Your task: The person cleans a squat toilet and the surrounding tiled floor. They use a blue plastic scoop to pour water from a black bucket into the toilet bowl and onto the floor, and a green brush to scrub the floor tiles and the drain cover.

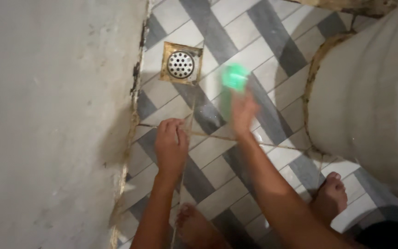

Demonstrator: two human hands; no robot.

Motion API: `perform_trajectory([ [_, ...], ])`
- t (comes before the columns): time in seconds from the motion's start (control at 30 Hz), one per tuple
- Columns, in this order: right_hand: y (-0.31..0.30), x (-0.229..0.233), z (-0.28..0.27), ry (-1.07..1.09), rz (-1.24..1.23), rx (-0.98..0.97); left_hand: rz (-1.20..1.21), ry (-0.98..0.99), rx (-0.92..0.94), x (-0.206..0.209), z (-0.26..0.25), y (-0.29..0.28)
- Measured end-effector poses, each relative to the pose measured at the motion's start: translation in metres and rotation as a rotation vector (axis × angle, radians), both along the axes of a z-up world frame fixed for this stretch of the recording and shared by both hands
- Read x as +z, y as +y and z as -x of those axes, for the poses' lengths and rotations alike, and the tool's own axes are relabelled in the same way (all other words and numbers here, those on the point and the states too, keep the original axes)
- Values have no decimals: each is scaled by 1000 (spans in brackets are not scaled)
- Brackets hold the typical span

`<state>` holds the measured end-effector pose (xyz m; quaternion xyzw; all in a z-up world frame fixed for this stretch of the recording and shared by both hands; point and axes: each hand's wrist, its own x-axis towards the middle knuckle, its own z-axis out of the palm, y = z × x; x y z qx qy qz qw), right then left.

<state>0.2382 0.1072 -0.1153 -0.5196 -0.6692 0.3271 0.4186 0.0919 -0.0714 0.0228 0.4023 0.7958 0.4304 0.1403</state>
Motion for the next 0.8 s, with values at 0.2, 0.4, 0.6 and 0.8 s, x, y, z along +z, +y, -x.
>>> perform_trajectory([
  [0.2,-16,-1,-202,-241,18,-243,-14,-35,-140,-18,-23,17],
  [0.4,22,-34,-119,-179,70,-266,-62,-18,-136,-18,-23,24],
  [0.6,-11,23,39,-204,460,83,-21,-11,-97,-6,-16,24],
  [0.8,36,4,-2,-209,345,-174,-56,-22,-107,-6,-12,23],
])
